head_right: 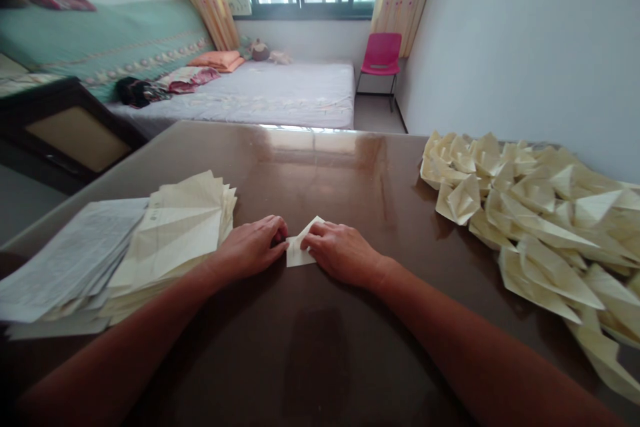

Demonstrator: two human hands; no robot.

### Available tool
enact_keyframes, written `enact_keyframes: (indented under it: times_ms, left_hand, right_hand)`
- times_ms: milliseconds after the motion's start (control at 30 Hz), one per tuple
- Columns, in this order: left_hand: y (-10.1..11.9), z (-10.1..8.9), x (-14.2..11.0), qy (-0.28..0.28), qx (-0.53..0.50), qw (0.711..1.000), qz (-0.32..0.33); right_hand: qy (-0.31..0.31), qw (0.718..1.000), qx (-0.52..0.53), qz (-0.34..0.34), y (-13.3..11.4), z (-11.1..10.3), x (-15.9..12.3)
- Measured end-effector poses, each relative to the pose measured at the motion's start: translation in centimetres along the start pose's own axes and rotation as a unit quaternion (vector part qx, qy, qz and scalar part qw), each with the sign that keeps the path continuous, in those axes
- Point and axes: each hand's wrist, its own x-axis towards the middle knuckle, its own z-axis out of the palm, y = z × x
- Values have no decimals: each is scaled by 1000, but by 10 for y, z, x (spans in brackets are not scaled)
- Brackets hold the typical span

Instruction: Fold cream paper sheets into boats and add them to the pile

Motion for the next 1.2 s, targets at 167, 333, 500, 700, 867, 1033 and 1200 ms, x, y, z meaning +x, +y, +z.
enact_keyframes:
  times_ms: [167, 333, 500, 700, 867, 1033, 1200]
  left_hand:
    - [7, -2, -2, -17, -17, 1000, 7]
    - [1, -4, -5, -3, 9, 1000, -4]
    - [-7, -5, -6, -9, -4, 1000, -5]
    - [-8, -4, -4, -15, 2, 1000, -6]
    - [-7, -4, -4, -19, -6, 1000, -10]
    - [-6, -9, -3, -25, -41, 999, -13]
    - [-1, -11, -3, -33, -132, 991, 4]
  right_hand:
    - [-5, 1000, -6, 2, 0, 0, 0]
    - [2, 1000, 3, 4, -1, 1, 1]
    - [15, 999, -28, 17, -3, 3, 2]
    - [55, 997, -49, 31, -8, 12, 7]
    - [29, 997, -50, 48, -5, 16, 12]
    - [42, 996, -18, 73, -3, 15, 14]
    - [53, 996, -10, 68, -1, 17, 13]
